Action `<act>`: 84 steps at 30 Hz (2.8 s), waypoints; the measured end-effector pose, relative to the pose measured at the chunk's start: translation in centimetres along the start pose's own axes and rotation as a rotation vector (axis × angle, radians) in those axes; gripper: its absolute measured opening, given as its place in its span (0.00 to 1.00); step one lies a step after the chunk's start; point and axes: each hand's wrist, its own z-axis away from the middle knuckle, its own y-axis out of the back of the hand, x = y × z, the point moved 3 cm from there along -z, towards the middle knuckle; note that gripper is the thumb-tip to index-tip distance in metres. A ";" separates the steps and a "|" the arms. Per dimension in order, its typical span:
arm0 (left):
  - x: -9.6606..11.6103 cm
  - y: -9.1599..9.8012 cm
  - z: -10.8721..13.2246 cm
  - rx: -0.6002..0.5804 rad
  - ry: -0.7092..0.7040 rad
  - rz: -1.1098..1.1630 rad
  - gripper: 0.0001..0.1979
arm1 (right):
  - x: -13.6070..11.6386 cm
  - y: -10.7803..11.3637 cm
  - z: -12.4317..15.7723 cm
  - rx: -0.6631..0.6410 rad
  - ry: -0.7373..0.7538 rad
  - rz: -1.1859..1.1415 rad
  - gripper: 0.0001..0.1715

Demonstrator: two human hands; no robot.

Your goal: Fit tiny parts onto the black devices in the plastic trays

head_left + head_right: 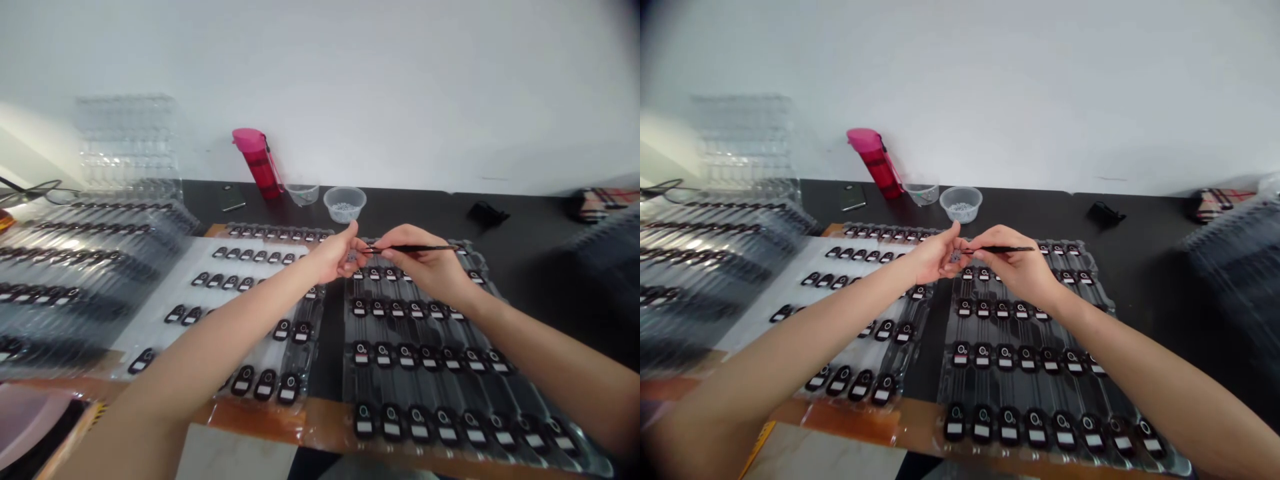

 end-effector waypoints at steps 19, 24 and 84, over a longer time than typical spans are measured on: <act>0.1 -1.1 0.0 -0.033 -0.101 0.047 0.27 | 0.5 -0.4 -0.4 0.054 -0.016 0.019 0.08; -0.1 -0.8 -0.2 -0.043 -0.093 0.052 0.27 | 0.4 -0.2 -0.4 0.047 -0.009 0.064 0.08; 0.3 0.2 -0.2 0.019 -0.061 -0.092 0.26 | 1.5 0.7 -0.9 0.140 -0.185 -0.200 0.05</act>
